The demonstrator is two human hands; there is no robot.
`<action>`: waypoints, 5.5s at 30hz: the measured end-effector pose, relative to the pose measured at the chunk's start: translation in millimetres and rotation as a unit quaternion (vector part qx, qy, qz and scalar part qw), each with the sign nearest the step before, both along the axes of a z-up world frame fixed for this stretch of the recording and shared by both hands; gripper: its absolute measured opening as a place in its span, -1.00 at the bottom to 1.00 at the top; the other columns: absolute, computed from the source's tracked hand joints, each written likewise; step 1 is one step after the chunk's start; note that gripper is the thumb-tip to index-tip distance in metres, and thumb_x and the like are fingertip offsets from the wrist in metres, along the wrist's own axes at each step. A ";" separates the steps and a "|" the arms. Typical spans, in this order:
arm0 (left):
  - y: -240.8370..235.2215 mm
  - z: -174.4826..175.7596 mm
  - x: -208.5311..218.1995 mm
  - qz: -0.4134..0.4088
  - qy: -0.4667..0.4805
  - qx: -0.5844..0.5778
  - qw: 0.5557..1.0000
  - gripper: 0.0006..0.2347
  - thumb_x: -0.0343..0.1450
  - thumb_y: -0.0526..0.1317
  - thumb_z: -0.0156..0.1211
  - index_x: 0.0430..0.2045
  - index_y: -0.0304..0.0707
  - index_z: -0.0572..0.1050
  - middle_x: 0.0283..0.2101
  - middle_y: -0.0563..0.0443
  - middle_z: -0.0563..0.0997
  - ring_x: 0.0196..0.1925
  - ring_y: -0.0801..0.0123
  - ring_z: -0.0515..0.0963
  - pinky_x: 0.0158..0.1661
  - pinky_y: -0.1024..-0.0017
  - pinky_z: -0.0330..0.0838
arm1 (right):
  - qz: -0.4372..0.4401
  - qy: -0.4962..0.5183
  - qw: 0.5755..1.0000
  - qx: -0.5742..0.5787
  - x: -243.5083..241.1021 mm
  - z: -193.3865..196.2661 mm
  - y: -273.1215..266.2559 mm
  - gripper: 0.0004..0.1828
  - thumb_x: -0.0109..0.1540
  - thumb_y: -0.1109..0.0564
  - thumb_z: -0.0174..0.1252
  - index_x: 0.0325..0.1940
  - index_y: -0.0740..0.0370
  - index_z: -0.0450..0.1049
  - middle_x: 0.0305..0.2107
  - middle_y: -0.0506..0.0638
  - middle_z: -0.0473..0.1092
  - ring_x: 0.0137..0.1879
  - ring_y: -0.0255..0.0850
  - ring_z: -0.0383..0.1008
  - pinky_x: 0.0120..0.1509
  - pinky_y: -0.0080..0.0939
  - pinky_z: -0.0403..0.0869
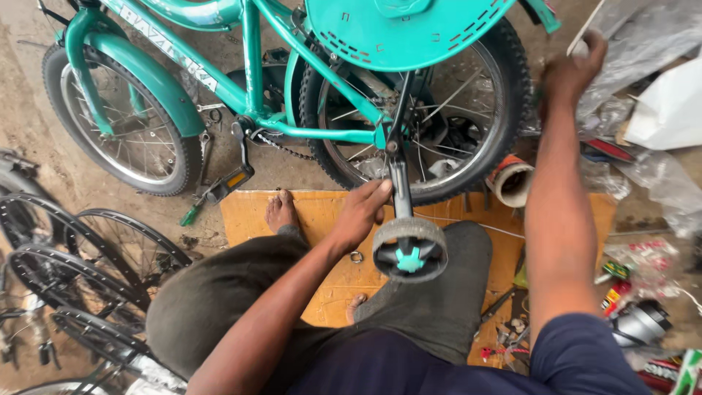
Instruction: The person sits on a cardboard mat and adjusts the spokes of a bicycle wheel by hand. They then use a wrench to tighten the axle nut on the rear wheel of a teal bicycle.
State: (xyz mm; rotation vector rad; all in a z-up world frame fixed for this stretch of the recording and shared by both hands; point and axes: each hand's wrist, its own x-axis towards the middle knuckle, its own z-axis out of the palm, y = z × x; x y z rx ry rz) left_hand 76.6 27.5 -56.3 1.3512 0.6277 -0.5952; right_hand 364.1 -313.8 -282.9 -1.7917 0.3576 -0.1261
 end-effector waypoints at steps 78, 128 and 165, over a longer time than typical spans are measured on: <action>-0.5 19.4 35.8 0.046 0.001 -0.151 0.988 -0.77 0.35 -0.30 0.32 -0.20 -0.48 0.51 -0.38 -0.13 0.68 -0.44 0.38 0.67 -0.37 0.42 0.59 | 0.325 0.139 0.800 -0.486 -207.9 274.3 -59.7 -0.44 0.36 -0.32 0.27 -0.32 0.25 0.56 -0.58 0.16 0.36 -0.43 0.01 0.34 -0.24 0.04 0.37; 55.6 -13.7 -6.8 -0.088 -0.091 0.058 0.990 -0.75 0.33 -0.24 0.40 -0.30 -0.51 0.56 -0.45 -0.01 0.60 -0.45 0.49 0.51 -0.40 0.38 0.43 | 0.538 0.120 0.677 -0.488 -175.6 280.2 91.6 -0.41 0.42 -0.34 -0.02 -0.34 0.21 0.45 -0.47 0.22 0.42 -0.28 0.18 0.46 -0.14 0.19 0.43; 46.1 2.9 -11.6 -0.088 0.005 -0.023 0.996 -0.82 0.36 -0.27 0.32 -0.63 -0.43 0.59 -0.60 -0.07 0.62 -0.63 0.40 0.52 -0.55 0.37 0.39 | 0.455 0.083 0.817 -0.345 -251.4 182.6 4.4 -0.58 0.45 -0.11 0.07 -0.26 0.29 0.48 -0.45 0.26 0.36 -0.35 0.06 0.44 -0.17 0.01 0.44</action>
